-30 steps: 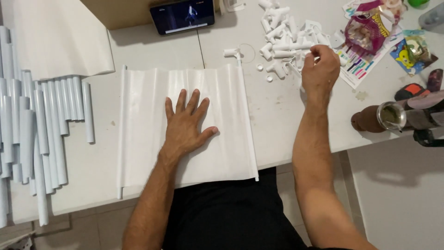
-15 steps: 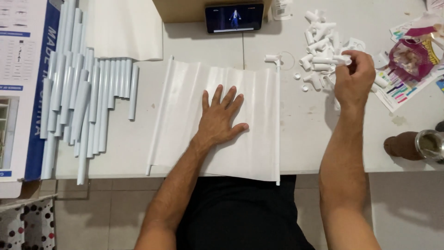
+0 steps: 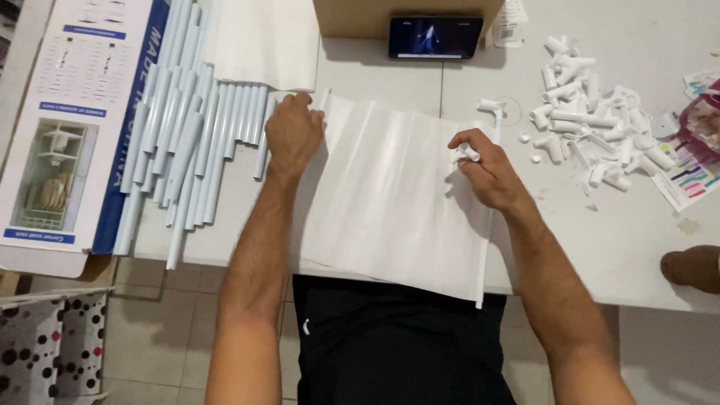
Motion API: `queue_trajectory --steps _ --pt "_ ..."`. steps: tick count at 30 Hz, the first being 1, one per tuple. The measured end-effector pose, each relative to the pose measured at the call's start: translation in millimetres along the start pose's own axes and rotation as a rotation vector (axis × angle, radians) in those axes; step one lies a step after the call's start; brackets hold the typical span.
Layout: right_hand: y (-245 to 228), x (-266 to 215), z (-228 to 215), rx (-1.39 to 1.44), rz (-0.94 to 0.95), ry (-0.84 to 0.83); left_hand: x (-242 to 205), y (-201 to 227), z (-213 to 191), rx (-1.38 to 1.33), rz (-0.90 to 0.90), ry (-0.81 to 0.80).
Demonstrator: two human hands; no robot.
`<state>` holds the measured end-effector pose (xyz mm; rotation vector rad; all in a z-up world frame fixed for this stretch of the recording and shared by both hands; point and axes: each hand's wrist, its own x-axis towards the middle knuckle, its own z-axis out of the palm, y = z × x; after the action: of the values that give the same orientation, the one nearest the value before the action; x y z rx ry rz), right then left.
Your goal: Unboxing and beginning the assembly of a shoe rack by sorting poles and threading them through fabric shelves.
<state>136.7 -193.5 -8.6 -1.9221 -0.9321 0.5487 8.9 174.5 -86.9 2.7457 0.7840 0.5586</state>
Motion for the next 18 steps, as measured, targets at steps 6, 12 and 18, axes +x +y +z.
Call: queue_trajectory --steps 6,12,18 --pt "-38.9 53.5 23.6 0.099 -0.1 -0.11 11.9 16.2 -22.0 -0.077 -0.062 -0.213" --pt "-55.5 97.9 56.1 0.077 -0.001 -0.139 20.8 10.3 -22.3 -0.246 -0.11 -0.317" --pt "-48.3 140.0 81.5 0.143 0.077 -0.024 20.4 19.3 -70.3 -0.583 -0.262 -0.335"
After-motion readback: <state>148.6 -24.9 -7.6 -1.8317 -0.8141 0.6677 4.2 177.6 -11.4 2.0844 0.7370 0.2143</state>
